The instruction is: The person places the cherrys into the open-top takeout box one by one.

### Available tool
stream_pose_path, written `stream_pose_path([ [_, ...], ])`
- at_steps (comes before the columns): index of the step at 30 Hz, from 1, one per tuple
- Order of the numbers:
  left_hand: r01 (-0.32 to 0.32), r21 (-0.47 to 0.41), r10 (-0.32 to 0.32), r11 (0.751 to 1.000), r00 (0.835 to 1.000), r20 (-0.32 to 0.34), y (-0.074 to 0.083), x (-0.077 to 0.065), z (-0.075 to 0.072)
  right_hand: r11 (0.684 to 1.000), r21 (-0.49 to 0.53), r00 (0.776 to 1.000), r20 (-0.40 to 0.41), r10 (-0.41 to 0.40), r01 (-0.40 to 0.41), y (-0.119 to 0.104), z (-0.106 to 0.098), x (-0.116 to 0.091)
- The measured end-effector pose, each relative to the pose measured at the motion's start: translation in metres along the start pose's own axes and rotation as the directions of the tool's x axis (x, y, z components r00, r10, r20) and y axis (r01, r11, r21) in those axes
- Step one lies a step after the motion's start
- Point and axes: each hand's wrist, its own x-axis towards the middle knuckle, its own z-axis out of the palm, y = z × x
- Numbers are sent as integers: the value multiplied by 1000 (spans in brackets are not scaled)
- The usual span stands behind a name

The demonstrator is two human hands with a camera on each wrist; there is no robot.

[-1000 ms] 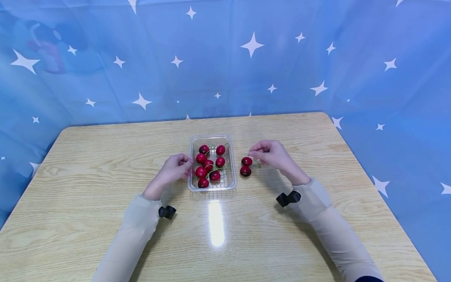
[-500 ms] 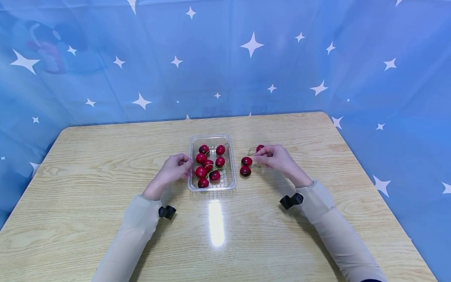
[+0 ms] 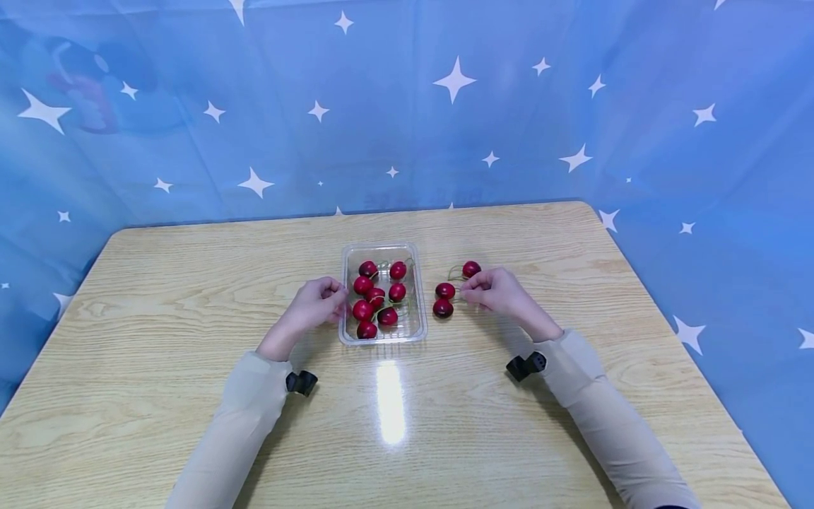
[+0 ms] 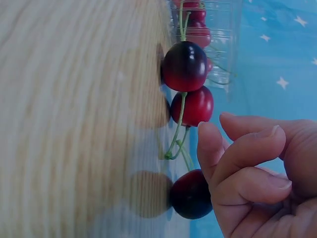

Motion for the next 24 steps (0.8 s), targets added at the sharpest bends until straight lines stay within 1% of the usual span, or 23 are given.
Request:
stream_pose_path([
  [7,7,0,-7,1000,1000,2,1,0,0,999,-40,1000,-3,-28,28,4,2,2],
  [16,-5,0,5,1000,1000,-2,1,1,-1,995,-97,1000,18,-22,24,5,5,4],
  [20,3,-4,-3,1000,1000,4,0,1,-1,992,-125,999,24,-31,34,4,8,4],
  [24,6,-11,-6,1000,1000,10,0,1,0,990,-142,999,37,-15,20,4,10,5],
])
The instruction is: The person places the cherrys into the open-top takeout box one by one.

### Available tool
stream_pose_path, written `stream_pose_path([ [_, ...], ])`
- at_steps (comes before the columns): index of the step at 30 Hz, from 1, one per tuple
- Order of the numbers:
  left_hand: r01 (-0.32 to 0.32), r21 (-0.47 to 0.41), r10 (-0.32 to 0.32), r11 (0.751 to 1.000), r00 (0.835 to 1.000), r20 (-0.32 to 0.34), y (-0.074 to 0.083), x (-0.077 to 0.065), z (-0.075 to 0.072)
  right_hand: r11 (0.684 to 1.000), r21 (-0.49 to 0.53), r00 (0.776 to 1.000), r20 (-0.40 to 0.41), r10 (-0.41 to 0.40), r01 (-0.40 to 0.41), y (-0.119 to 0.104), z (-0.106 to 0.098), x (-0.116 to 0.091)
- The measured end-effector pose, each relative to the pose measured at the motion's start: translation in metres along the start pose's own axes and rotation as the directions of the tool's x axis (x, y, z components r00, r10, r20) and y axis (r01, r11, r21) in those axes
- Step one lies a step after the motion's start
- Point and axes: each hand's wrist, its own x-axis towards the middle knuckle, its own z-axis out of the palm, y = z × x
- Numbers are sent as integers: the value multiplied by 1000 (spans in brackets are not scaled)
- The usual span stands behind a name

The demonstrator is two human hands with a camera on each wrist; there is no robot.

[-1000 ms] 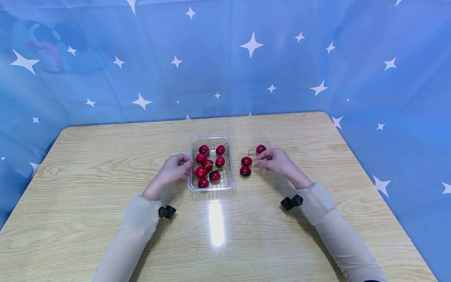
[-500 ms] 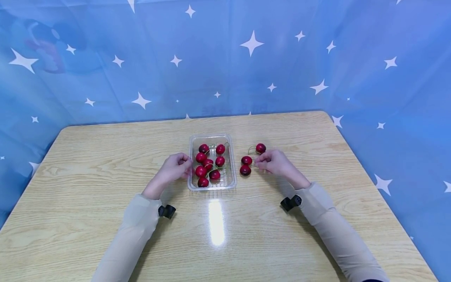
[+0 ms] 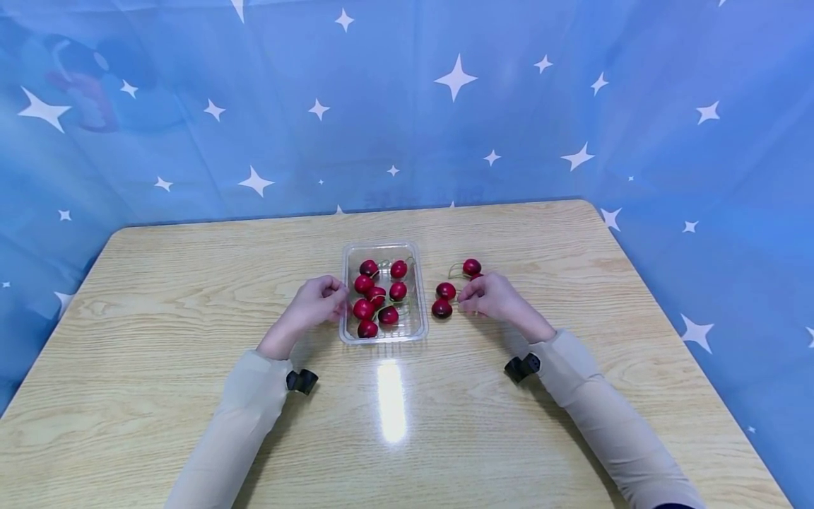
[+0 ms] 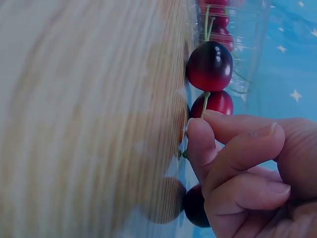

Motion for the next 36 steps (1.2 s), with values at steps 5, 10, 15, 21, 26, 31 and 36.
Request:
stream_pose_path([
  [5,2,1,-2,1000,1000,-3,-1,1,0,999,-30,1000,10,29,-28,-2,3,0],
  [10,-3,7,3,1000,1000,-2,-2,1,0,996,-88,1000,-2,12,-12,-2,4,-1],
  [15,-2,13,2,1000,1000,-5,-1,0,1,992,-121,1000,-7,-31,30,-1,4,-2],
  [21,-6,-9,6,1000,1000,-5,0,-1,2,984,-141,994,18,-112,113,0,2,-4],
  [26,-10,-7,10,1000,1000,-5,-1,-1,1,967,-150,978,-3,-210,207,2,0,-6],
  [31,-9,-8,9,1000,1000,-5,-1,-1,0,962,-119,967,-41,-251,245,1,-3,-10],
  [36,-4,-12,4,1000,1000,-5,-1,-1,0,966,-113,969,-65,-239,231,-1,-4,-12],
])
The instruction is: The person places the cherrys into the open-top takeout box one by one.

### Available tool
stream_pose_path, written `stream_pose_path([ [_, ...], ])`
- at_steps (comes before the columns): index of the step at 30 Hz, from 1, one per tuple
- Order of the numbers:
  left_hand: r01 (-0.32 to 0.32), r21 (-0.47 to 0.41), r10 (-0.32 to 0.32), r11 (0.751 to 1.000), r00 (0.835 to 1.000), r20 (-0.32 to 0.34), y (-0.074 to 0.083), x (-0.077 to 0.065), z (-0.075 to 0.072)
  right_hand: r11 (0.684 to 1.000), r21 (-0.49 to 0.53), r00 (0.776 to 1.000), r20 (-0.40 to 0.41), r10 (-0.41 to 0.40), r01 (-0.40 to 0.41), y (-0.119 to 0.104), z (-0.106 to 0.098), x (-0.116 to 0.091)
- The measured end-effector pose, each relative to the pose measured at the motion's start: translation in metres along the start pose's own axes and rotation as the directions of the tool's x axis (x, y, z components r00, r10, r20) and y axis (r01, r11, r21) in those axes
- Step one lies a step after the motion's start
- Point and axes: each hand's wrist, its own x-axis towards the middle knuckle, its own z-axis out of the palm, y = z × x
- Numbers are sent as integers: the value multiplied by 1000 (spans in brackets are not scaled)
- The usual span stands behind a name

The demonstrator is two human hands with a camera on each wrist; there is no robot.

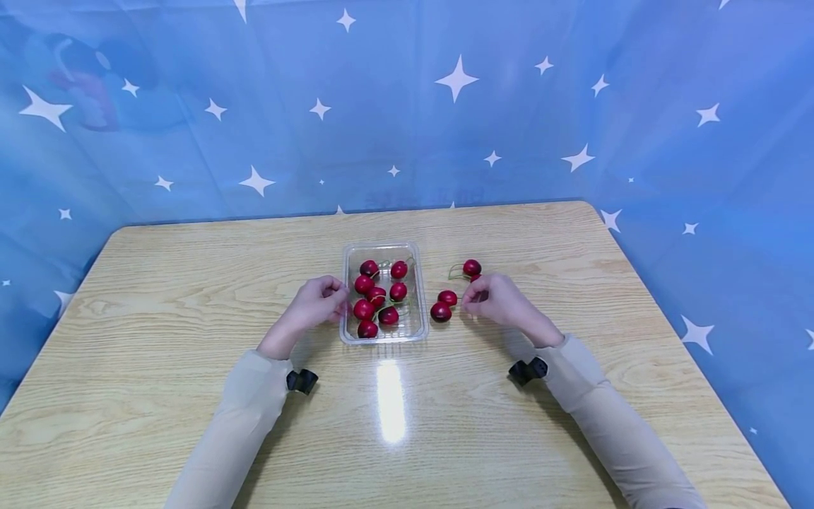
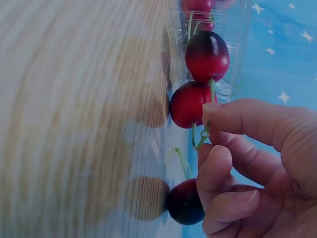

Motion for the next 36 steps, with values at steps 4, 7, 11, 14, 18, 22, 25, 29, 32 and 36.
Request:
stream_pose_path([
  [4,-2,4,2,1000,1000,-2,0,0,0,1000,7,1000,-12,7,-7,0,0,0],
  [7,-9,10,9,1000,1000,-3,-1,0,0,1000,14,1000,-21,8,-8,0,0,-1],
  [11,-17,17,17,1000,1000,-2,-1,0,0,1000,16,999,-37,8,-7,-1,0,-1],
  [14,-16,17,16,1000,1000,0,-1,0,0,1000,24,999,-48,12,-11,-3,0,-2],
  [18,-14,18,14,1000,1000,1,-2,1,-1,999,33,998,-60,17,-15,-5,-1,-2],
  [22,-10,23,9,1000,1000,3,-2,1,-1,1000,0,997,-78,3,-3,-6,-1,-2],
  [25,-7,24,7,1000,1000,5,-2,2,-1,1000,-11,996,-86,0,-1,-6,-1,-1],
  [29,-6,24,6,1000,1000,6,-1,2,-1,1000,5,996,-86,10,-10,-6,-1,0],
  [32,-8,26,8,1000,1000,7,-1,2,-1,1000,21,995,-94,11,-9,-9,-3,1],
  [36,-12,26,12,1000,1000,7,-1,2,-1,999,35,994,-108,5,-2,-13,-4,1],
])
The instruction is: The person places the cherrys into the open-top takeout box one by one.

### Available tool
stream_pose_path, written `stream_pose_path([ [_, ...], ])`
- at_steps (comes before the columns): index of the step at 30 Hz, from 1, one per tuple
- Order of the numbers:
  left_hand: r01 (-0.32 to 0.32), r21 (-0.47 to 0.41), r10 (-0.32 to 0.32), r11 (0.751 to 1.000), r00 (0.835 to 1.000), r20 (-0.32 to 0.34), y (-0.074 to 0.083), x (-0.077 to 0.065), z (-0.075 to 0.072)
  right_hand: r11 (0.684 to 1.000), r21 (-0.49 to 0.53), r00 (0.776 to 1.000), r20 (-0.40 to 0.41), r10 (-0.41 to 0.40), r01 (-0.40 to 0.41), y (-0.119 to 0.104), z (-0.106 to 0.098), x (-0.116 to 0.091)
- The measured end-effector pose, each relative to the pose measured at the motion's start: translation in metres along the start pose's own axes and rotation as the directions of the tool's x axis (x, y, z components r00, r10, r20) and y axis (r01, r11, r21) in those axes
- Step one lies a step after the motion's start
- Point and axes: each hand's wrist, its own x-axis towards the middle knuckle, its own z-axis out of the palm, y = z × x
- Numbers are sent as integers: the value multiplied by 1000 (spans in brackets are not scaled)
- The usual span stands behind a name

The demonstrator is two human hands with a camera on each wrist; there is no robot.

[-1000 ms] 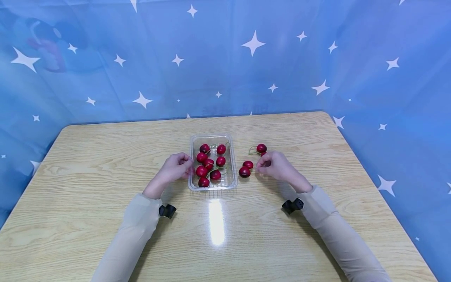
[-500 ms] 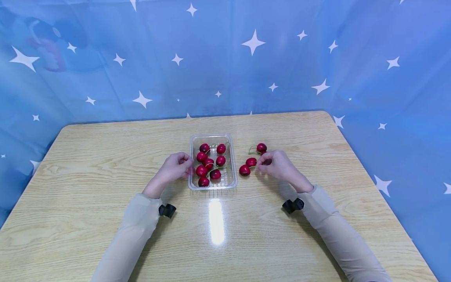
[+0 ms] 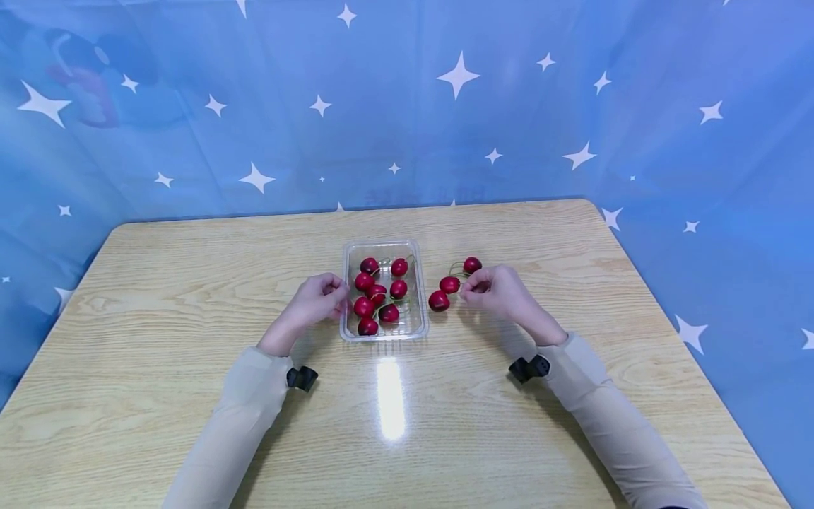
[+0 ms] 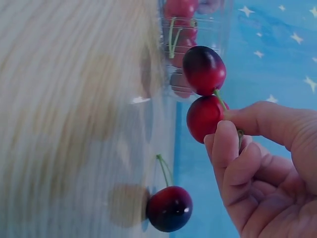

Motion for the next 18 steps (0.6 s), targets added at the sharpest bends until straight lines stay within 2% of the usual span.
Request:
stream_pose_path([
  [9,2,0,-2,1000,1000,-1,2,-1,0,1000,15,1000,-18,0,1,-9,-4,0],
  [18,2,-5,-2,1000,1000,6,1,-1,0,999,16,998,-55,-40,40,-21,-11,3],
])
